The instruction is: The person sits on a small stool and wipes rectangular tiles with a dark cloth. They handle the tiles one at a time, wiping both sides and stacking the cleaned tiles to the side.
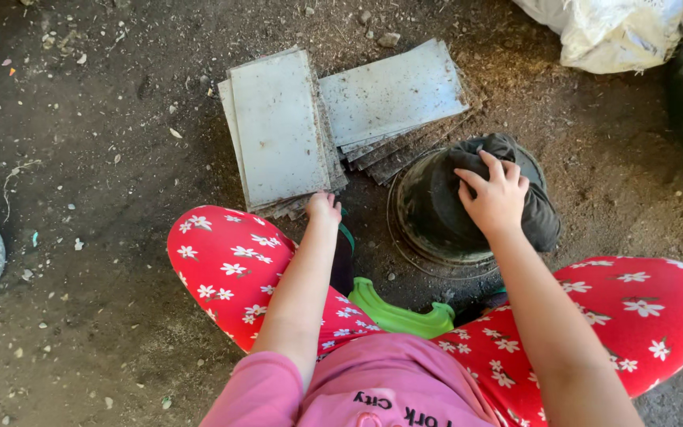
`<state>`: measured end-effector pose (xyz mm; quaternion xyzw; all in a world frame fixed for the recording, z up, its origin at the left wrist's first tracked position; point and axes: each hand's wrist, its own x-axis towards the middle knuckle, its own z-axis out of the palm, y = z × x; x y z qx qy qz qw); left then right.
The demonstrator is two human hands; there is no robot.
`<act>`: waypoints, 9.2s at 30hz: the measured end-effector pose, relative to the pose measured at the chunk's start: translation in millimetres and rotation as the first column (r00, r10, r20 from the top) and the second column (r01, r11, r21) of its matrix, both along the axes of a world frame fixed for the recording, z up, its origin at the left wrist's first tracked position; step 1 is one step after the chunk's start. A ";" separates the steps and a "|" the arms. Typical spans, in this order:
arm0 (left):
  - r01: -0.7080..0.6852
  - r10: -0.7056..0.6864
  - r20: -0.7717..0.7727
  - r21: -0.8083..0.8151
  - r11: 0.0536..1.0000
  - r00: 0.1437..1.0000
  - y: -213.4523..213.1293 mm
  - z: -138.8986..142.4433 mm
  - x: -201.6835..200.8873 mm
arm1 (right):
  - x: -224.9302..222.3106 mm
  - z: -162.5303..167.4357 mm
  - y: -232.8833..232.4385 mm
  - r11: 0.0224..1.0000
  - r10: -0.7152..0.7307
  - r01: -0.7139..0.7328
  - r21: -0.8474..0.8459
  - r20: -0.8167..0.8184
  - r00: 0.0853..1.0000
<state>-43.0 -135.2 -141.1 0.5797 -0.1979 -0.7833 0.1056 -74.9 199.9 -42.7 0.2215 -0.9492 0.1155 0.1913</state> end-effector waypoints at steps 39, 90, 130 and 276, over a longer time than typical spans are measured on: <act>-0.307 -0.180 -0.510 -0.724 0.618 0.841 -7.8 73.4 -37.0 | 5.2 -4.5 7.1 0.994 -0.093 0.091 -0.055 -0.023 0.995; 0.591 -0.650 -0.260 -0.274 0.759 0.714 95.5 -10.5 68.8 | 8.6 -5.0 -22.1 0.919 -0.389 0.394 0.015 0.198 0.900; 0.937 -0.995 0.056 -0.338 -0.094 -0.079 117.8 18.6 111.1 | -92.6 83.2 180.6 0.523 -0.193 0.551 -0.651 0.538 0.820; 0.055 -0.769 -0.375 -0.882 0.467 0.517 79.4 93.5 -55.6 | -37.8 112.3 133.4 0.579 -0.457 0.354 -0.735 0.067 0.887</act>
